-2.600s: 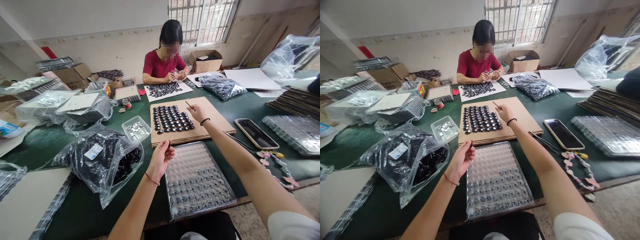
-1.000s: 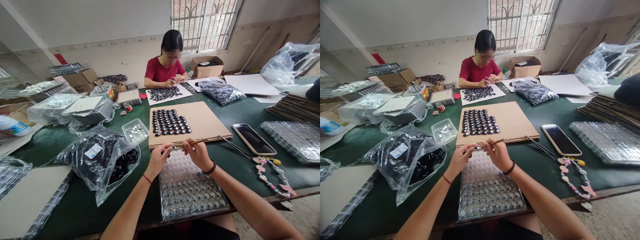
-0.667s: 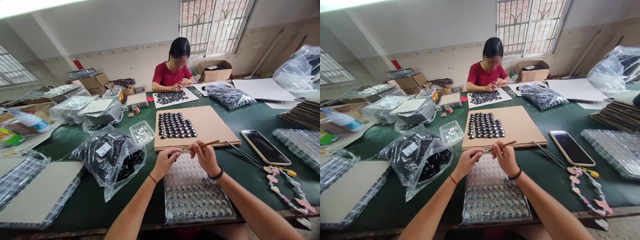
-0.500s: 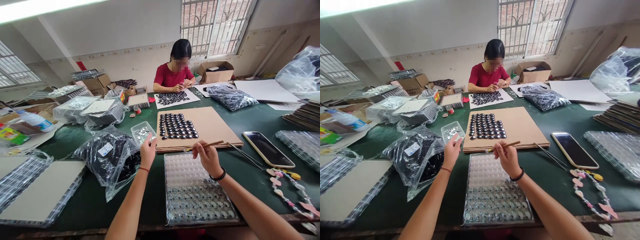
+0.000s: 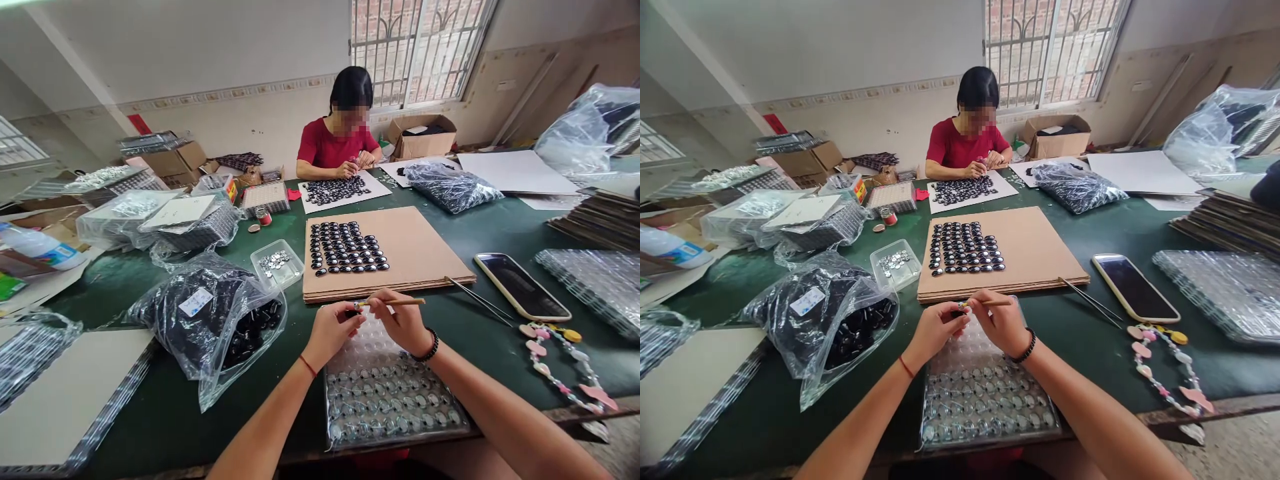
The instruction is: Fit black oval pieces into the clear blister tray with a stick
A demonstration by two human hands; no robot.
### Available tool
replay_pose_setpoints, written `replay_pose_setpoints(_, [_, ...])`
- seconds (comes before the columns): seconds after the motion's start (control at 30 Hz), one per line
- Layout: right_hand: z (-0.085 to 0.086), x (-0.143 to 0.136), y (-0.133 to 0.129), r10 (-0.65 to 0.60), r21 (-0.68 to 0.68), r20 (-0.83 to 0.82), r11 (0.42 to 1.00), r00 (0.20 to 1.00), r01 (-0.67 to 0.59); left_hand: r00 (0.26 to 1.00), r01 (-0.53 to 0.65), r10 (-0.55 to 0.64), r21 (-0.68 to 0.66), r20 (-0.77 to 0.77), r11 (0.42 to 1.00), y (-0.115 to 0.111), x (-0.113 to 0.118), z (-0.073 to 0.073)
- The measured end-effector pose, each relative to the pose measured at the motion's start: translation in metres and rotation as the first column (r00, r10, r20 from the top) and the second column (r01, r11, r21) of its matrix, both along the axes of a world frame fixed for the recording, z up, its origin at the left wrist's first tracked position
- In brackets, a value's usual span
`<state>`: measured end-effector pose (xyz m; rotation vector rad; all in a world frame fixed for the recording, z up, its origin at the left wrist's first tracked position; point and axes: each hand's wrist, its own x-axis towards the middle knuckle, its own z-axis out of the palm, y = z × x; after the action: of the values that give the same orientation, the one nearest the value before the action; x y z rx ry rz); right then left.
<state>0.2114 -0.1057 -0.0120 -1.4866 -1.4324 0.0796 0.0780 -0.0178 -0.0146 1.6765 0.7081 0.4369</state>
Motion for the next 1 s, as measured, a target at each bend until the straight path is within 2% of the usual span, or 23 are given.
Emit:
replay_pose_setpoints(0.13, [0.0007, -0.0008, -0.0005, 0.023, -0.014, 0.164, 1.000, 0.986, -0.021, 1.000, 0.020, -0.019, -0.063, 0.013, 0.998, 0.0043, -0.0004, 0.0006])
replay_pose_setpoints(0.27, [0.0008, -0.0006, -0.0004, 0.051, -0.024, 0.228, 0.999, 0.972, -0.047, 0.999, 0.039, -0.037, -0.089, 0.024, 0.995, 0.0052, 0.0002, 0.0010])
replay_pose_setpoints(0.43, [0.0009, -0.0008, -0.0006, 0.070, -0.046, 0.251, 0.997, 0.966, -0.061, 1.000, 0.007, -0.008, -0.072, -0.014, 0.997, 0.0049, 0.0002, 0.0035])
replay_pose_setpoints(0.57, [0.0021, -0.0010, -0.0012, 0.059, -0.034, 0.275, 0.998, 0.960, -0.052, 1.000, 0.028, -0.029, -0.067, -0.005, 0.997, 0.0064, 0.0002, 0.0031])
replay_pose_setpoints(0.77, [0.0026, -0.0022, -0.0032, 0.050, 0.026, 0.186, 0.998, 0.981, -0.056, 0.999, 0.032, -0.029, -0.118, 0.030, 0.992, 0.0081, -0.0003, -0.0040])
replay_pose_setpoints(1.0, [-0.0008, -0.0021, -0.0001, 0.086, -0.062, 0.234, 0.995, 0.968, -0.074, 0.998, 0.057, -0.055, -0.073, 0.030, 0.996, 0.0084, -0.0017, -0.0019])
